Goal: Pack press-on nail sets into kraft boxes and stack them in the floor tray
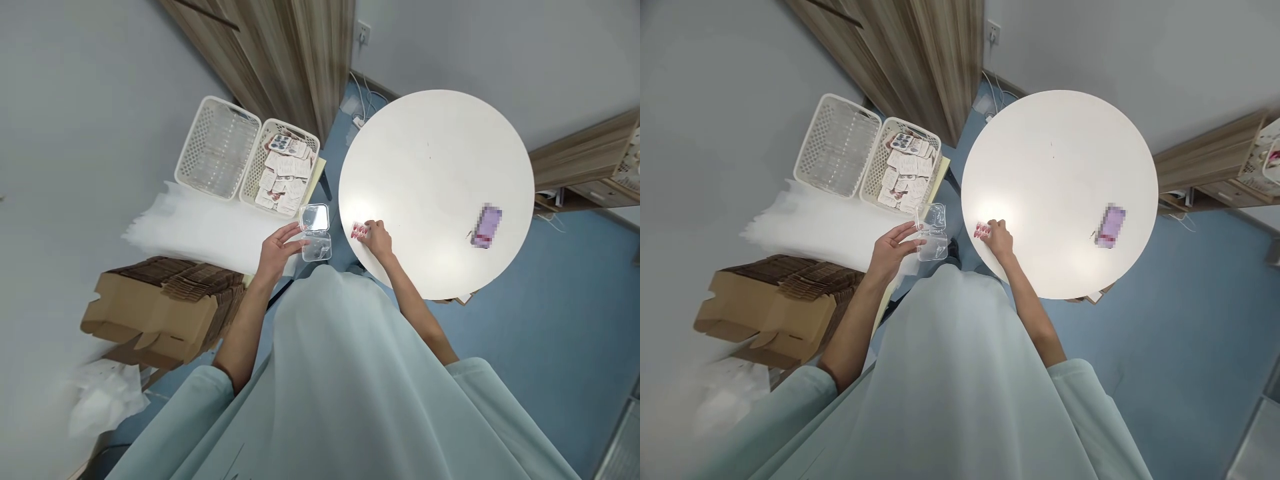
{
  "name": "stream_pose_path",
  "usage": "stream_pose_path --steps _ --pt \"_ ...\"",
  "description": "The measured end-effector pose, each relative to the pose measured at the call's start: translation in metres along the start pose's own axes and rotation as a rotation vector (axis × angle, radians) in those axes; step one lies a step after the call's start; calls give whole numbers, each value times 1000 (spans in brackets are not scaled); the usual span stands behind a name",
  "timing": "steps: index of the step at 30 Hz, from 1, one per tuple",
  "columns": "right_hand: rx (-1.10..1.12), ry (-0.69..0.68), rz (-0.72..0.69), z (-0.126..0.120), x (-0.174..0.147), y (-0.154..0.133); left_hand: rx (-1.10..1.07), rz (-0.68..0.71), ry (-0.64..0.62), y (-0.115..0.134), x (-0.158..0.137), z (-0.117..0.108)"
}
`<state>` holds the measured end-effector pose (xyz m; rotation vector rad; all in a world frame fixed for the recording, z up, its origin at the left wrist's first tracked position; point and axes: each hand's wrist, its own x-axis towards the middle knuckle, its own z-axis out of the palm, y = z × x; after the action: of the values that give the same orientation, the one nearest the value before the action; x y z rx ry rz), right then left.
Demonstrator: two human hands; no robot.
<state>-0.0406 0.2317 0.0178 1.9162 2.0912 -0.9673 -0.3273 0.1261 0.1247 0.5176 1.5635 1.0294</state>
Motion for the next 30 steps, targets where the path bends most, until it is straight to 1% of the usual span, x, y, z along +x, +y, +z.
stream_pose_path --steps 3,6,9,11,14,18,21,23,25,27,30 --pt "-9 10 11 -1 -3 -2 16 6 -18 3 2 2" --pt "33 20 28 -4 -7 1 34 17 -64 6 5 8" --pt "130 33 14 -11 -17 6 43 26 -116 9 9 16" --pt "225 73 -2 -18 -27 10 47 31 -154 11 12 23" --pt "441 169 -7 -35 -48 13 50 41 -211 14 17 35" --pt "791 280 -20 -71 -79 8 70 51 -281 20 20 57" --pt "941 309 -54 -96 -98 3 77 51 -335 25 20 75" --pt "996 289 -94 -106 -106 -1 83 57 -374 29 19 87" --pt "1023 260 -137 -110 -112 -4 93 71 -401 31 17 98" --pt "1018 244 -164 -110 -115 -5 101 81 -416 33 15 106" --pt "953 241 -169 -107 -119 -4 106 76 -435 34 13 114"
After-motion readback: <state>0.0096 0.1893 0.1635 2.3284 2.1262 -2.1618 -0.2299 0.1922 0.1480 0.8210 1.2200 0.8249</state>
